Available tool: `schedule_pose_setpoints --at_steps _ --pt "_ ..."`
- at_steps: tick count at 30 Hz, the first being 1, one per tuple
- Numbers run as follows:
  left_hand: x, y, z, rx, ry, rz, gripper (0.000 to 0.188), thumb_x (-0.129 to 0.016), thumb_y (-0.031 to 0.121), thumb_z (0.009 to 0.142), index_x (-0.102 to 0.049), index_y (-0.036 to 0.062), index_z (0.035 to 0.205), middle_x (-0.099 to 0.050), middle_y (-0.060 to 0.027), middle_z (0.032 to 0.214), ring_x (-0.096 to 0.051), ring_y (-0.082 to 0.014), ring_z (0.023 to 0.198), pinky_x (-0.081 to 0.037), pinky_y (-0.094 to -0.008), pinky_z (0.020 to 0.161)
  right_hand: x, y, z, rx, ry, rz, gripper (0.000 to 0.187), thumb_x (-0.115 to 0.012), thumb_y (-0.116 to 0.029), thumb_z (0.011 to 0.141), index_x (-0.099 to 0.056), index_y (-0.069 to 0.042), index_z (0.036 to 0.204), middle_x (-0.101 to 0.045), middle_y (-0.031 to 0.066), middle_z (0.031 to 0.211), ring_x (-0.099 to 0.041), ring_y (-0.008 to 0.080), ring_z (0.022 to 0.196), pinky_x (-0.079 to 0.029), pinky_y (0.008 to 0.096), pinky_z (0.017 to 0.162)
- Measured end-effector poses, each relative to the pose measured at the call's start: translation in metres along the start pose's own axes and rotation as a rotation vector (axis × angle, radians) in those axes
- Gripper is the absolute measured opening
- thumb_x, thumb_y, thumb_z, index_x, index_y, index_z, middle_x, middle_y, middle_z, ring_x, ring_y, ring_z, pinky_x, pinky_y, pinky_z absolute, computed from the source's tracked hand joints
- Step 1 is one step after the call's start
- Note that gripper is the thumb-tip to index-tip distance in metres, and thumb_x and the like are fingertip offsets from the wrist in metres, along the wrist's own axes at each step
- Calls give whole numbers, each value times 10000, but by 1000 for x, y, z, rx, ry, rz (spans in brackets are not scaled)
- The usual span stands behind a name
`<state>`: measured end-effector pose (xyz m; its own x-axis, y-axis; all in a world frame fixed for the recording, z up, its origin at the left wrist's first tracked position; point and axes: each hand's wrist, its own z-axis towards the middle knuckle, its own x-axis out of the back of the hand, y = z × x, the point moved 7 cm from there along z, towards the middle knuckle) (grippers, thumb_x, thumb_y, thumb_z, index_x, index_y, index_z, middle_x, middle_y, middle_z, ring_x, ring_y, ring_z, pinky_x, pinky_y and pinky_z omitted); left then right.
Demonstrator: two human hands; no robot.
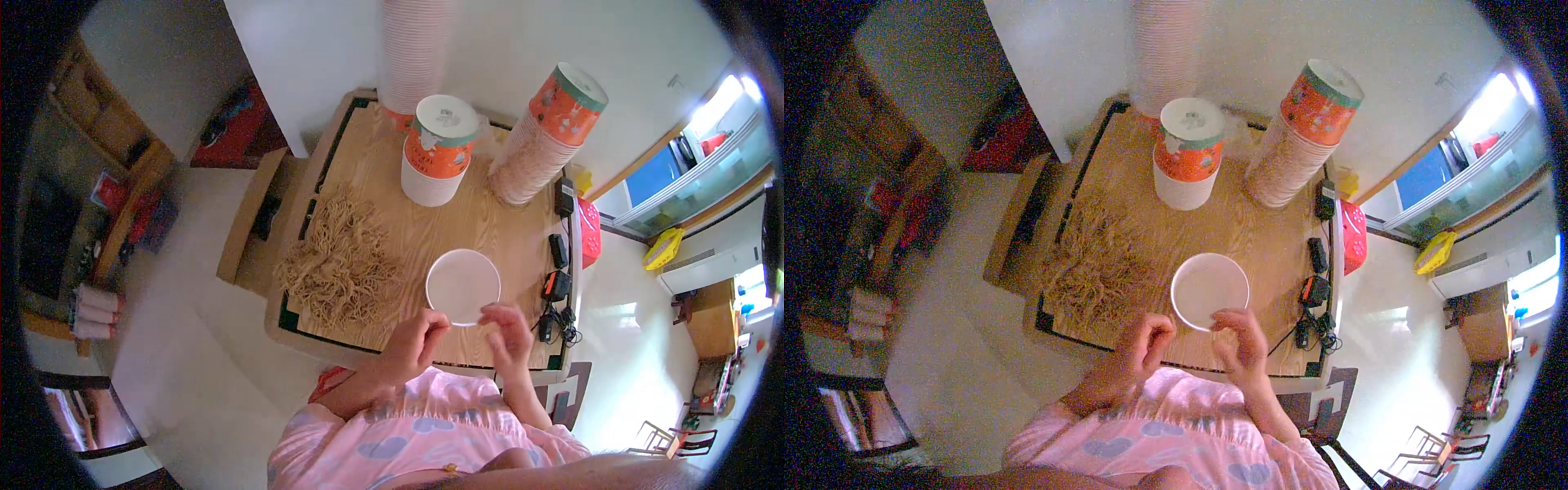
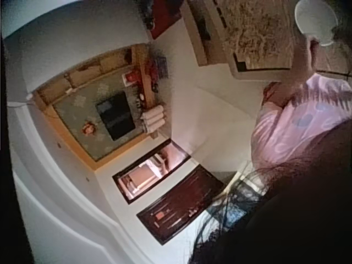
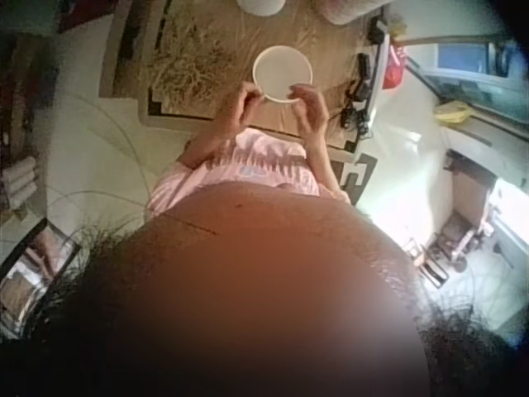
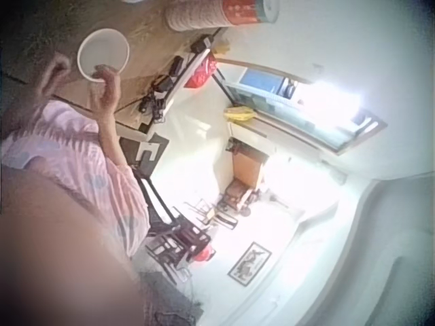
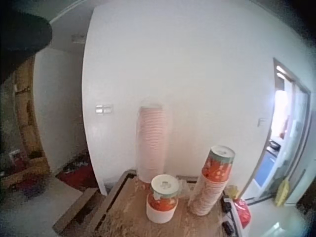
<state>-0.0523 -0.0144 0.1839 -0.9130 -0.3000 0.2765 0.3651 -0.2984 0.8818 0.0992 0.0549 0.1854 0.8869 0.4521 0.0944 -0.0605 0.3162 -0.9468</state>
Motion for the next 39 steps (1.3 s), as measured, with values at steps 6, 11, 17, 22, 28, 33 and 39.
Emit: schedule_pose_setpoints --at_steps 6,11,17,22,28,33,39 --pt "-24 -18 5 95 -28 -143 104 -505 39 847 -453 20 934 -559 -111 782 -572 -193 679 -444 -299 586 -29 22 -4 -204 -151 -25 373 -607 59 738 -496 39 1094 -552 84 949 -547 140 852 -443 261 772" --pt "-31 -41 0 278 -55 -264 85 -514 49 848 -465 18 910 -548 -80 761 -559 -132 691 -441 -263 588 -27 36 -1 -220 -117 -117 297 -591 65 750 -542 39 1042 -574 50 856 -559 118 799 -450 233 741" --pt "-16 -33 17 186 -73 -245 70 -549 70 836 -513 27 879 -535 -47 739 -528 -104 677 -434 -244 599 -28 38 12 -399 -62 223 208 -584 -60 807 -582 17 1000 -613 51 878 -570 123 836 -447 252 780" --pt "-13 -29 29 161 -104 -140 90 -607 78 792 -572 30 860 -548 -25 702 -519 -104 645 -429 -249 582 -22 36 27 -329 22 112 47 -575 -22 803 -581 22 818 -599 43 816 -555 112 777 -447 231 715" --pt "27 -25 44 158 -26 -89 71 -632 15 740 -628 44 804 -562 -44 708 -526 -132 621 -423 -245 559 -2 28 37 -242 106 191 37 -566 -17 801 -572 14 782 -594 65 807 -545 114 726 -444 229 666" --pt "46 3 67 -93 20 -60 138 -577 -12 774 -621 28 899 -620 -81 821 -608 -151 737 -474 -252 620 -27 12 42 -307 -89 214 170 -563 21 790 -521 -11 951 -586 66 931 -552 110 744 -452 213 668" --pt "38 -8 77 150 -16 -177 212 -580 12 787 -555 28 996 -625 -74 848 -607 -149 808 -476 -254 702 -32 2 59 -140 -48 138 292 -587 -3 781 -502 -23 1059 -555 58 1031 -534 121 882 -460 246 728"
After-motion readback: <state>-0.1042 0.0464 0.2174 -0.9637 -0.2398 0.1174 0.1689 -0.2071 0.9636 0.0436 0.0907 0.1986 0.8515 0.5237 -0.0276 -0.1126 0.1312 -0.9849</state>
